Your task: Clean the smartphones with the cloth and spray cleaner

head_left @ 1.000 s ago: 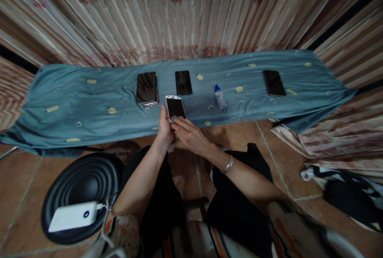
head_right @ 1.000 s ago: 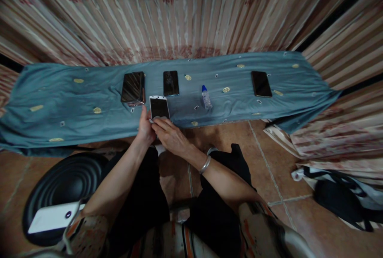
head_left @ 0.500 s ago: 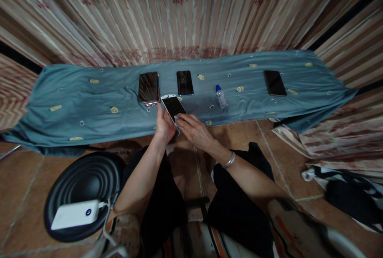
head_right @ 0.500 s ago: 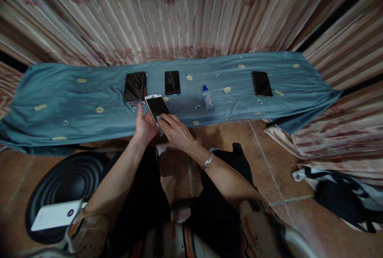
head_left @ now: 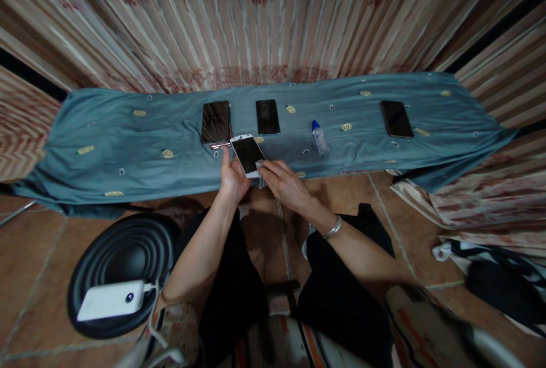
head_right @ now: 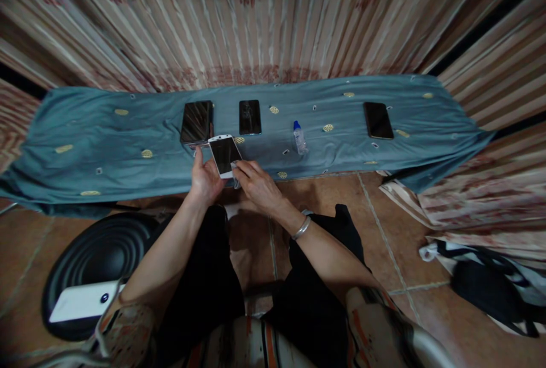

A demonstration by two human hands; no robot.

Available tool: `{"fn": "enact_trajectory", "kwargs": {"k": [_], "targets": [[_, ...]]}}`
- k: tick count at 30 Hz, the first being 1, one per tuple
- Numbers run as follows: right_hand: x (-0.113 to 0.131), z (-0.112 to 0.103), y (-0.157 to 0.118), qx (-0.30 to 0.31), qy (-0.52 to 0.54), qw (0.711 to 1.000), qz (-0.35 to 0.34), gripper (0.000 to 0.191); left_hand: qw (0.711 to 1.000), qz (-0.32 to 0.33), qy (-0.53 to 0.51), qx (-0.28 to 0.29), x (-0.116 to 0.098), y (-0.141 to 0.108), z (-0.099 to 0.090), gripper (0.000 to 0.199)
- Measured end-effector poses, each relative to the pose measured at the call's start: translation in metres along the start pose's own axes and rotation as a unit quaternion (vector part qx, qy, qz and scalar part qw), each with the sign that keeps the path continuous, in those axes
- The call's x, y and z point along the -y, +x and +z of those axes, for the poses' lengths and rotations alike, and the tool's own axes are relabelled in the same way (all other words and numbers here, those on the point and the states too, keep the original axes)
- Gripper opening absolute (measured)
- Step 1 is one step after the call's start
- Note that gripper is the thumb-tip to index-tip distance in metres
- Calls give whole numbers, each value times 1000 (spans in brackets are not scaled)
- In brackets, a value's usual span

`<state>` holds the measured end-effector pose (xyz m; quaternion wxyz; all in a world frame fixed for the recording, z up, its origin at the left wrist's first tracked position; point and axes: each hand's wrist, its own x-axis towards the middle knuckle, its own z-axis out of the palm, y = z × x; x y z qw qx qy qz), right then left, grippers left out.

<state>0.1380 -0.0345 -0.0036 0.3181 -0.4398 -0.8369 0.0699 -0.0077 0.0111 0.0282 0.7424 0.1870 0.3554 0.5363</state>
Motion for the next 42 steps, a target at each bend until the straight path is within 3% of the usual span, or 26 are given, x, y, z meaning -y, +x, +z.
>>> {"fn": "enact_trajectory", "kwargs": {"k": [11, 18, 30, 34, 42], "targets": [[12, 14, 7, 10, 11, 999, -36, 38, 999, 31, 32, 3, 8, 0, 1, 64], [10, 6, 8, -7, 3, 999, -41, 34, 999, 14, 37, 9, 0, 2, -3, 71], [-13, -6, 0, -64, 75, 993, 59, 32, 1000, -16, -3, -5, -8, -2, -3, 72], [-11, -2, 2, -87, 185, 970, 132, 30, 999, -24, -6, -20, -8, -1, -4, 70], [-14, 14, 10, -118, 385, 870, 284, 27, 999, -29, 5, -16, -2, -4, -1, 70]]}}
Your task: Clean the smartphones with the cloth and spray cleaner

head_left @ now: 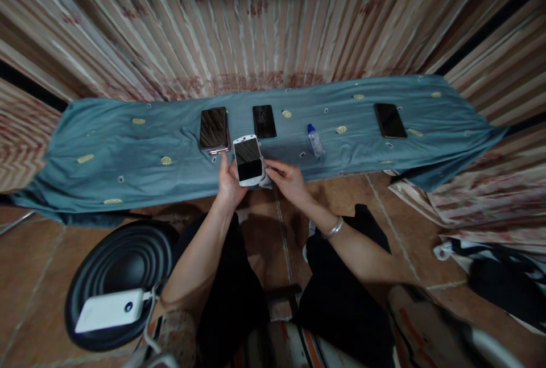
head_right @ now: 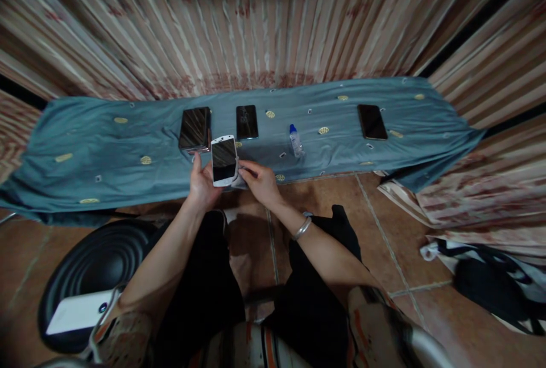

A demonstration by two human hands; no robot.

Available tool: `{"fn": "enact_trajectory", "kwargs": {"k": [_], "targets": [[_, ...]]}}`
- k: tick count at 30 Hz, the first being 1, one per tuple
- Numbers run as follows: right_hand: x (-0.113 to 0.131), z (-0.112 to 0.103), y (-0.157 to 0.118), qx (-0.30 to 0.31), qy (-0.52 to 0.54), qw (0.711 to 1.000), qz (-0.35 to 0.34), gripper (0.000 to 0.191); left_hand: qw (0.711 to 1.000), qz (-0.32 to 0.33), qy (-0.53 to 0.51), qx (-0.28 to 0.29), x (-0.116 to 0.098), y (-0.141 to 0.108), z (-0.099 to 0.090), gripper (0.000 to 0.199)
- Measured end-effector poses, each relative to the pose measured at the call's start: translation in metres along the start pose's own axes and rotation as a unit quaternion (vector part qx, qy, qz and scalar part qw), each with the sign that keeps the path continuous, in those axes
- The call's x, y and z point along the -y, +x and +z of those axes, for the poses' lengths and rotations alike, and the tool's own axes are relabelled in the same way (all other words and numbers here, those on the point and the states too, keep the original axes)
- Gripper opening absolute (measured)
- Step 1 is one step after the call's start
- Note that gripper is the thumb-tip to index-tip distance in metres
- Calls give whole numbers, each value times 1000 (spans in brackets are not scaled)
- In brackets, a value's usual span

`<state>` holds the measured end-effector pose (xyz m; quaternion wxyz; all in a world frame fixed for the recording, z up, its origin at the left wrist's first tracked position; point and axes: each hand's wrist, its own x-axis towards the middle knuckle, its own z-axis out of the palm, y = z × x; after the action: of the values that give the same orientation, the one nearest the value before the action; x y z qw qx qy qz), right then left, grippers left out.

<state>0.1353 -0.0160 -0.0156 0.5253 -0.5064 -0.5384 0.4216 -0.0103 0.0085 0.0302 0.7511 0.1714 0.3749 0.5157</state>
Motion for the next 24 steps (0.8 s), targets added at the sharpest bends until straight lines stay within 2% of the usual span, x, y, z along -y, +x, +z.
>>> {"fn": "enact_trajectory", "kwargs": {"k": [5, 11, 16, 24], "targets": [[-7, -2, 10, -30, 47, 997, 49, 26, 1000, 6, 16, 5, 7, -2, 3, 64], [-12, -5, 20, -72, 84, 991, 74, 23, 997, 25, 62, 31, 14, -2, 3, 60], [-10, -7, 28, -97, 126, 983, 89, 21, 996, 15, 74, 35, 18, -3, 4, 59], [-4, -17, 38, -97, 275, 950, 115, 18, 994, -22, 93, 55, 25, -6, 5, 57]]}}
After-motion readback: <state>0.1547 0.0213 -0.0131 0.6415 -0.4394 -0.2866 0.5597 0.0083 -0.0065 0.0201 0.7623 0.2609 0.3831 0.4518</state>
